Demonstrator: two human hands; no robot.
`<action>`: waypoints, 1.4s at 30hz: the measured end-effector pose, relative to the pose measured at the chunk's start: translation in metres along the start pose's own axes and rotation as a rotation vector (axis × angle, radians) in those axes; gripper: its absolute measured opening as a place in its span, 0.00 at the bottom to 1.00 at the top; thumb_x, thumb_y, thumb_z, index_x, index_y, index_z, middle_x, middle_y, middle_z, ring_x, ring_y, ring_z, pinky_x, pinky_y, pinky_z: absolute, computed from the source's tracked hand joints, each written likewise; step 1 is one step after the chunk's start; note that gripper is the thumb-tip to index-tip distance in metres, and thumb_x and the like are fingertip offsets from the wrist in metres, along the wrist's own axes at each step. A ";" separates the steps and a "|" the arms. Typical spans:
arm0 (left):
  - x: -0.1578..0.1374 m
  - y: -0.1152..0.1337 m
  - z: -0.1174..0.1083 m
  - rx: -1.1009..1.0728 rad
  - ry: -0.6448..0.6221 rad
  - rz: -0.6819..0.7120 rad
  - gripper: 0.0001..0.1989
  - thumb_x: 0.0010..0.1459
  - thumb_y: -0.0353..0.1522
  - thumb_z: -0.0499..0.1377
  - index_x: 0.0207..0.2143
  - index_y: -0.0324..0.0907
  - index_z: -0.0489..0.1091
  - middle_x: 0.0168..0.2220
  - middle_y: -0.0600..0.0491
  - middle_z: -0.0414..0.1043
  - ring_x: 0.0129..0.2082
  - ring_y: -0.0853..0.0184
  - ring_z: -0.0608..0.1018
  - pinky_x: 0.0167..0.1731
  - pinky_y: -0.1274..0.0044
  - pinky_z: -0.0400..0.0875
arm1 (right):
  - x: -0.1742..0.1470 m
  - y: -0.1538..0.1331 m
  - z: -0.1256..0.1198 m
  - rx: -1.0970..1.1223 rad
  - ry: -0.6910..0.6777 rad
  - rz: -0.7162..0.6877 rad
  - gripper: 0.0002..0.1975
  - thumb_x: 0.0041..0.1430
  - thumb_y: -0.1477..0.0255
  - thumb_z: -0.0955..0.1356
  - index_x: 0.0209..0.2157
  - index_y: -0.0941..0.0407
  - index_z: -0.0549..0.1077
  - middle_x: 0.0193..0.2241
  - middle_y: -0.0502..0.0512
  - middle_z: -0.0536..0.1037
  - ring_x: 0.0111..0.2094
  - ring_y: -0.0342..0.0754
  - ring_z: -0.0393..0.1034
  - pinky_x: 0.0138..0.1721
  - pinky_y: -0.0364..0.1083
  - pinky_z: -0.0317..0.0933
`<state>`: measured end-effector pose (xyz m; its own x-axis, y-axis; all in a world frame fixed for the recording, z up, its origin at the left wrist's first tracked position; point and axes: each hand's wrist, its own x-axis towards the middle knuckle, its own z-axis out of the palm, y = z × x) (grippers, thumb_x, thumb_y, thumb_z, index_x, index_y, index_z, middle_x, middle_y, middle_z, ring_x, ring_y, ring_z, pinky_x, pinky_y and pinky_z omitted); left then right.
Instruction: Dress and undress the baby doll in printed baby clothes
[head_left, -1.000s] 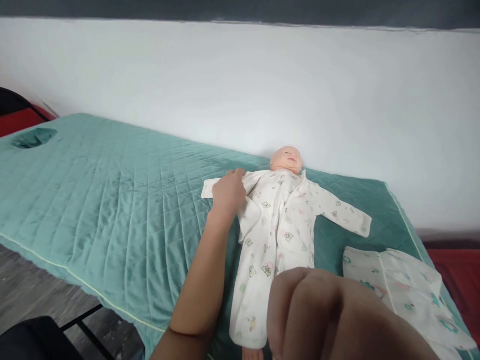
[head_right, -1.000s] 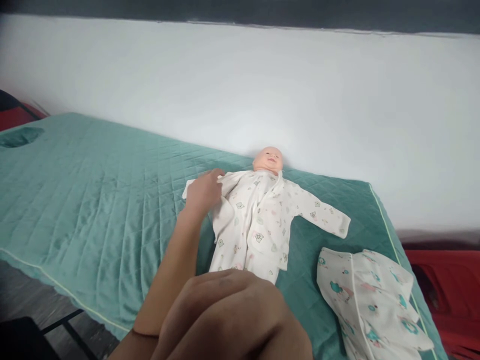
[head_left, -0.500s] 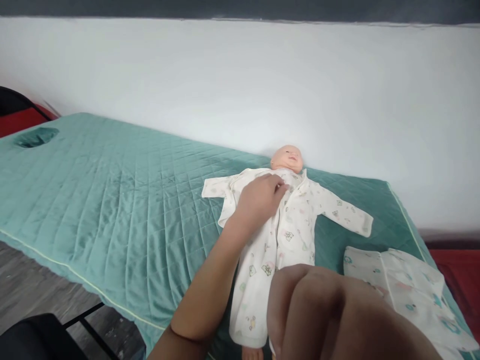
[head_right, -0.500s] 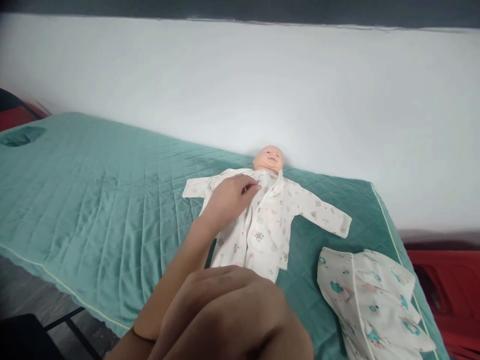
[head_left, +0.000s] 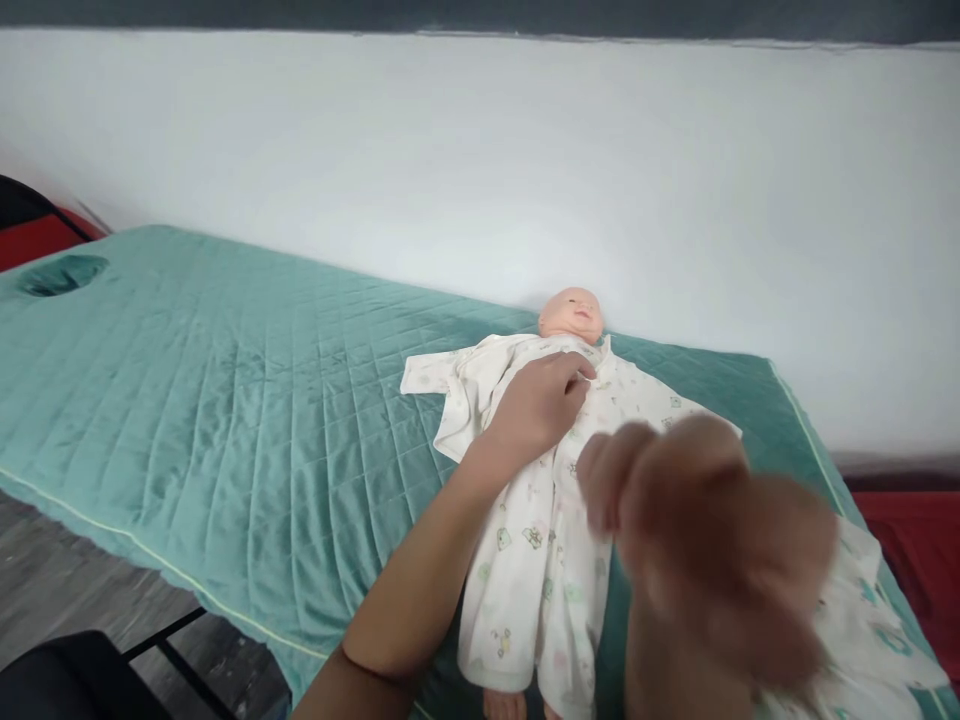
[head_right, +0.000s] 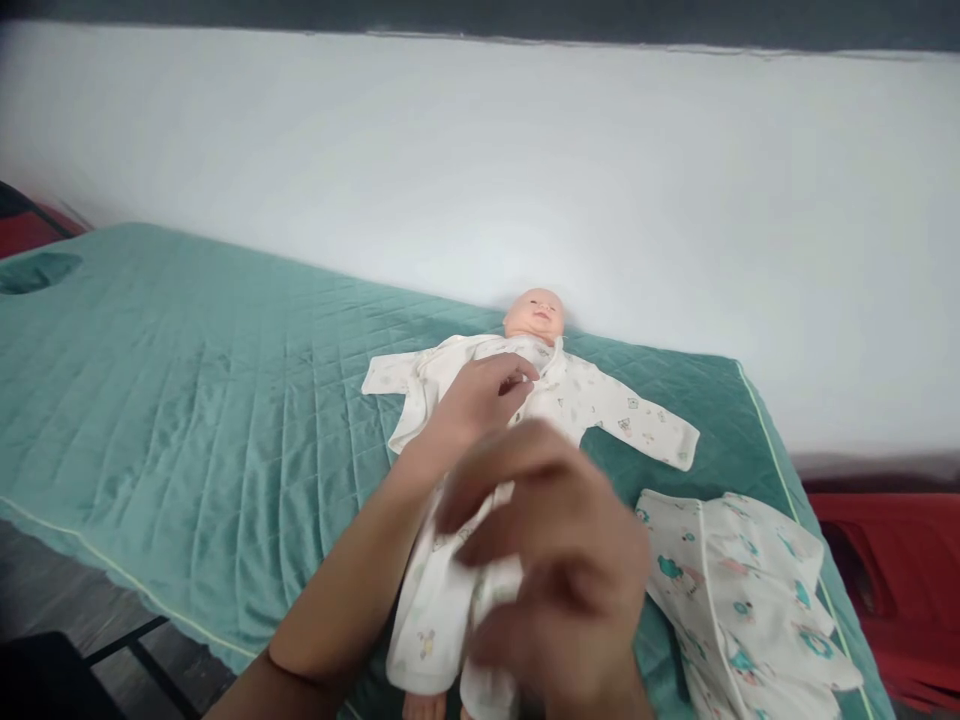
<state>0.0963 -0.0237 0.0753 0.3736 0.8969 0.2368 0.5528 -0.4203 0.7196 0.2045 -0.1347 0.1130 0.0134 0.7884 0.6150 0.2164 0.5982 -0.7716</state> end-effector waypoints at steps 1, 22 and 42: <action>0.001 0.000 0.000 -0.045 0.020 -0.005 0.09 0.61 0.28 0.53 0.39 0.43 0.73 0.35 0.54 0.78 0.38 0.66 0.77 0.44 0.74 0.71 | 0.007 0.009 0.001 0.001 0.067 -0.001 0.11 0.61 0.56 0.67 0.31 0.47 0.70 0.30 0.47 0.75 0.31 0.47 0.72 0.35 0.51 0.66; 0.003 -0.011 -0.007 -0.070 0.076 -0.069 0.12 0.62 0.29 0.50 0.43 0.45 0.71 0.38 0.54 0.76 0.40 0.66 0.77 0.41 0.74 0.70 | 0.025 0.085 0.000 -0.726 -0.180 0.562 0.14 0.58 0.59 0.67 0.27 0.53 0.61 0.30 0.48 0.68 0.28 0.46 0.61 0.31 0.45 0.51; 0.019 -0.077 0.003 0.257 0.290 -0.110 0.13 0.65 0.29 0.50 0.46 0.42 0.72 0.48 0.48 0.74 0.53 0.60 0.71 0.55 0.69 0.66 | 0.016 0.158 -0.066 -0.920 0.224 0.476 0.24 0.56 0.63 0.63 0.51 0.59 0.71 0.50 0.67 0.75 0.52 0.59 0.67 0.54 0.55 0.58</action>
<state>0.0633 0.0257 0.0220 0.0960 0.9247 0.3685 0.7597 -0.3073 0.5732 0.3038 -0.0368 0.0121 0.4510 0.8122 0.3701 0.7959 -0.1783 -0.5786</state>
